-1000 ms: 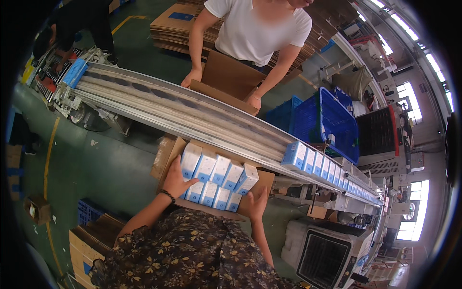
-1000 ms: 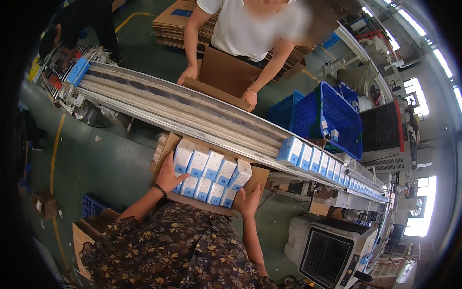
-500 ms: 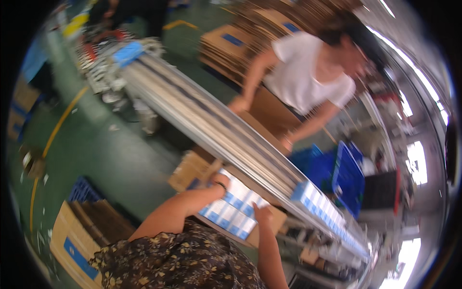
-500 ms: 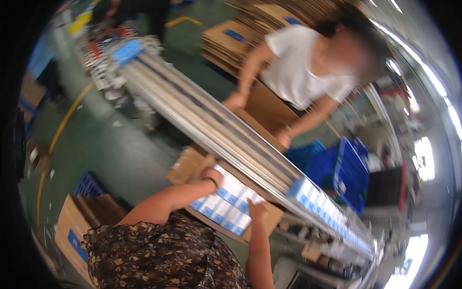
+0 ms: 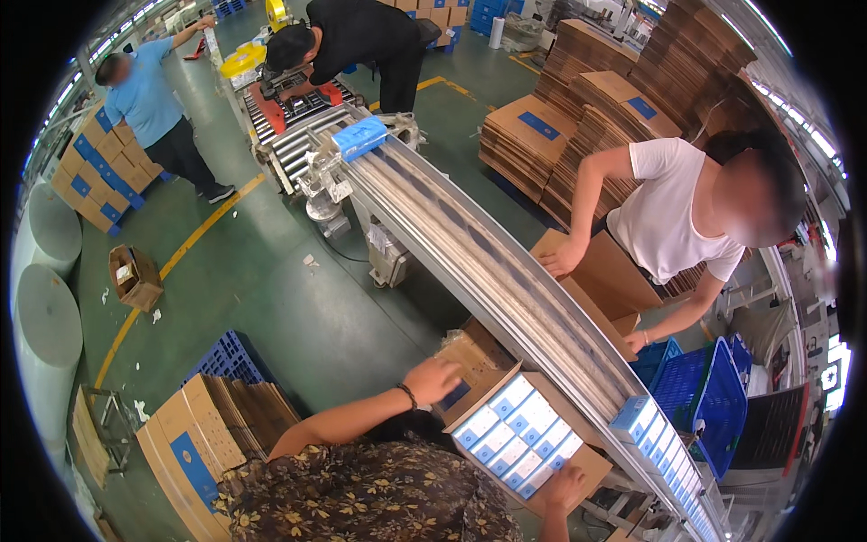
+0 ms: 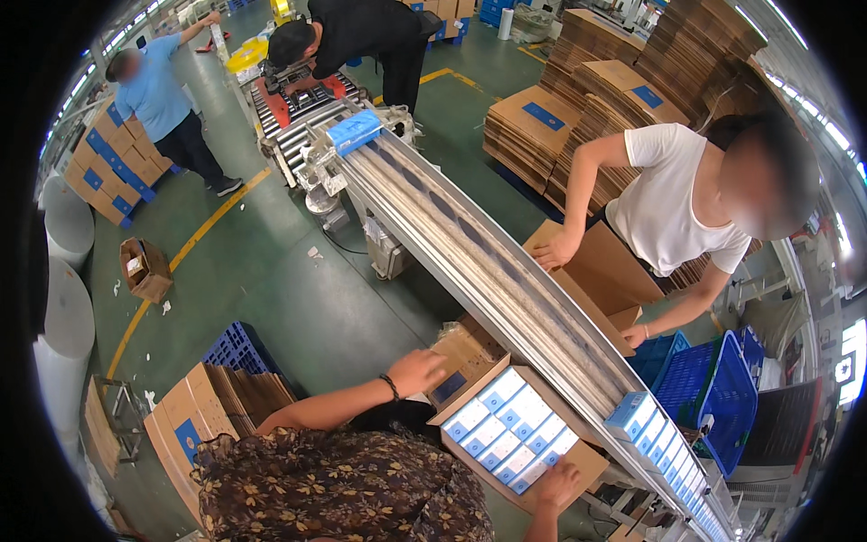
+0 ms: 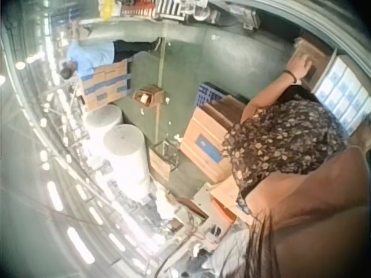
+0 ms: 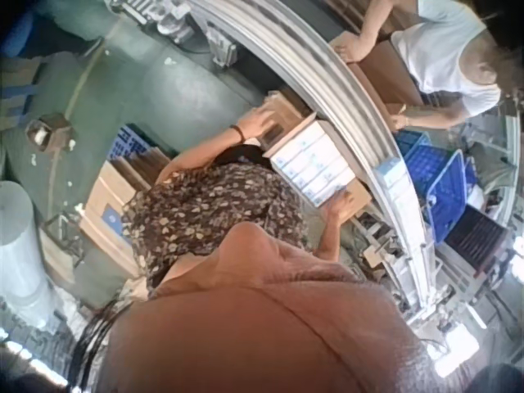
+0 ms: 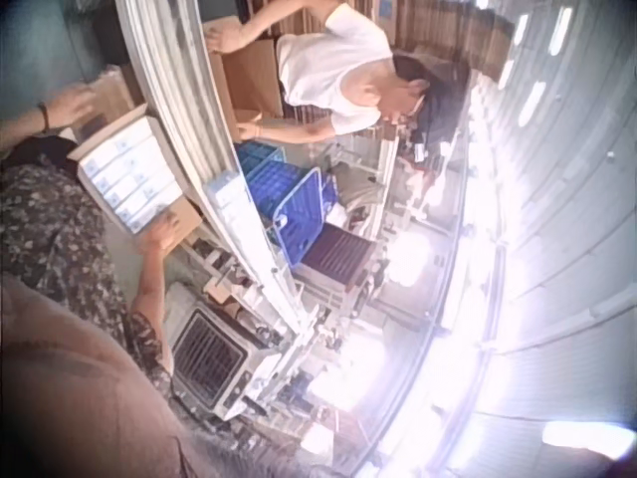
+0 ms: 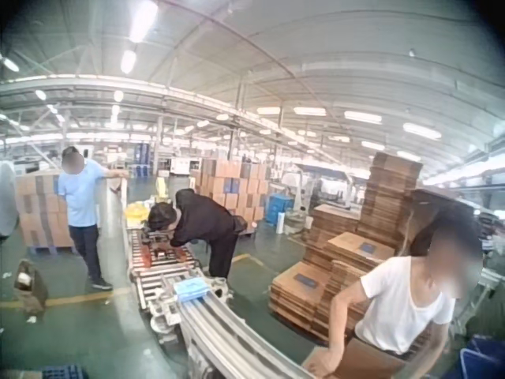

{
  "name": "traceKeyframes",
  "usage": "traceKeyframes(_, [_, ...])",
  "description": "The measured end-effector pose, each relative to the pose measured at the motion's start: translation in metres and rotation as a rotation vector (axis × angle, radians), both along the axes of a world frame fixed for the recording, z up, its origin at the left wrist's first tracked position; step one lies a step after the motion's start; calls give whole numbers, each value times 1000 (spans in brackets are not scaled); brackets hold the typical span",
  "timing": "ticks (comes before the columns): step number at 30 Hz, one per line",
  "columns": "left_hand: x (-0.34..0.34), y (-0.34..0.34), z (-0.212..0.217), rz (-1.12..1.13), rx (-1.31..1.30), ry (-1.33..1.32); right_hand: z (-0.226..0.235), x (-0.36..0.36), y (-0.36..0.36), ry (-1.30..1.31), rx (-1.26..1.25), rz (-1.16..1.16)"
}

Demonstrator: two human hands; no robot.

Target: The person picks up boxes from a conveyor belt and places them into larger cardboard shipping containers, then moves the containers to a taping machine and stacks them onto a pallet.

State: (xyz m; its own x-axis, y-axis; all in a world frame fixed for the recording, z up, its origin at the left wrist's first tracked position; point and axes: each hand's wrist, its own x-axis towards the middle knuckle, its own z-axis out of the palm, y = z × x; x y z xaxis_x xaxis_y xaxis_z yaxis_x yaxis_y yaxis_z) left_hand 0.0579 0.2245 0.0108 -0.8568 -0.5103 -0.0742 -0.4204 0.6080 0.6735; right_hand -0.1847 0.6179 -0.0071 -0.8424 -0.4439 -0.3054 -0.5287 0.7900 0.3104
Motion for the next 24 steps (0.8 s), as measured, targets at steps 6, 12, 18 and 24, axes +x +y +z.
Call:
traceKeyframes(6, [-64,78,-20,-718,-80,137,-51,-59,168,-240,-190,-901])
traceKeyframes(12, [-117,109,-70,-978,-376,-384,53,47,12,-580,-649,58])
traceKeyframes(18, [-174,109,-54,-1262,-393,-548,39,-12,-32,-747,-356,162])
traceKeyframes(24, [-190,120,41,-380,-225,191,-136,-14,42,-301,-1291,-399])
